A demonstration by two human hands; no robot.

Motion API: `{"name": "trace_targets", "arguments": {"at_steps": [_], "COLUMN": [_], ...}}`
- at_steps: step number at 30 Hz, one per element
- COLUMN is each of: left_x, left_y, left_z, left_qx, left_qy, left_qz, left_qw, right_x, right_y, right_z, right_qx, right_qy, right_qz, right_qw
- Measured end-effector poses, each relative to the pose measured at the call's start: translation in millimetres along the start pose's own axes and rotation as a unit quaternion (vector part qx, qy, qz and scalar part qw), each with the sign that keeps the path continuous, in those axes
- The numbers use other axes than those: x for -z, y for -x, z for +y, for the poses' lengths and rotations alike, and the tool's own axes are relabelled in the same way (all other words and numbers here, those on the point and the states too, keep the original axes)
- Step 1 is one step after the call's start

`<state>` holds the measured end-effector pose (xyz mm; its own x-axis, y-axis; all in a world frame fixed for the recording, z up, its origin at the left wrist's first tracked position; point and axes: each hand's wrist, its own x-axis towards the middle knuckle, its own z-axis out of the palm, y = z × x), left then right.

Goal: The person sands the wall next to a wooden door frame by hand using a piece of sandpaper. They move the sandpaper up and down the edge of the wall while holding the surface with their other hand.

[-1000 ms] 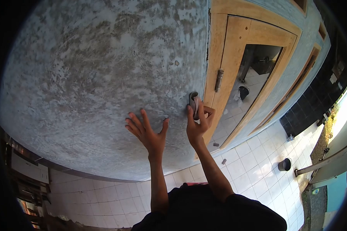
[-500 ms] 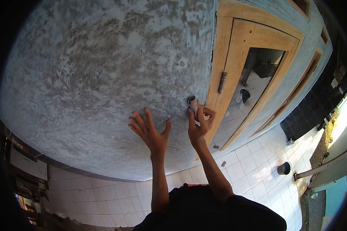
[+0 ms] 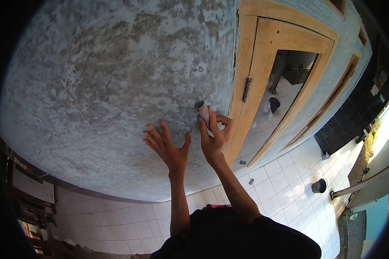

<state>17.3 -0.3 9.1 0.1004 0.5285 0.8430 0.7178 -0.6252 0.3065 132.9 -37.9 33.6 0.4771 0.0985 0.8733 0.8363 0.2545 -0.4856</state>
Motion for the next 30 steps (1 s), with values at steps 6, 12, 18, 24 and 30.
{"name": "trace_targets", "arguments": {"at_steps": [6,12,18,24,30], "left_x": [2.0,1.2,2.1,-0.6,0.3], "left_y": [2.0,4.0,4.7,6.8,8.2], "left_z": [-4.0,-2.8,-4.7,-4.6,-5.6], "left_qx": [-0.012,-0.011,-0.013,-0.011,-0.007], "left_qy": [-0.007,-0.008,-0.016,-0.015,-0.011], "left_qz": [-0.004,-0.008,-0.011,-0.013,-0.016], "left_qw": [1.0,1.0,1.0,1.0,1.0], "right_x": [6.8,1.2,5.8,5.8,8.7], "right_y": [18.3,4.2,22.1,16.2,17.7], "right_z": [10.8,1.7,7.9,8.4,5.0], "right_qx": [0.016,-0.004,0.003,-0.031,0.005], "right_qy": [0.043,-0.005,0.033,-0.002,0.035], "right_qz": [-0.019,0.0,-0.025,-0.016,-0.031], "right_qw": [0.999,1.0,0.999,0.999,0.999]}}
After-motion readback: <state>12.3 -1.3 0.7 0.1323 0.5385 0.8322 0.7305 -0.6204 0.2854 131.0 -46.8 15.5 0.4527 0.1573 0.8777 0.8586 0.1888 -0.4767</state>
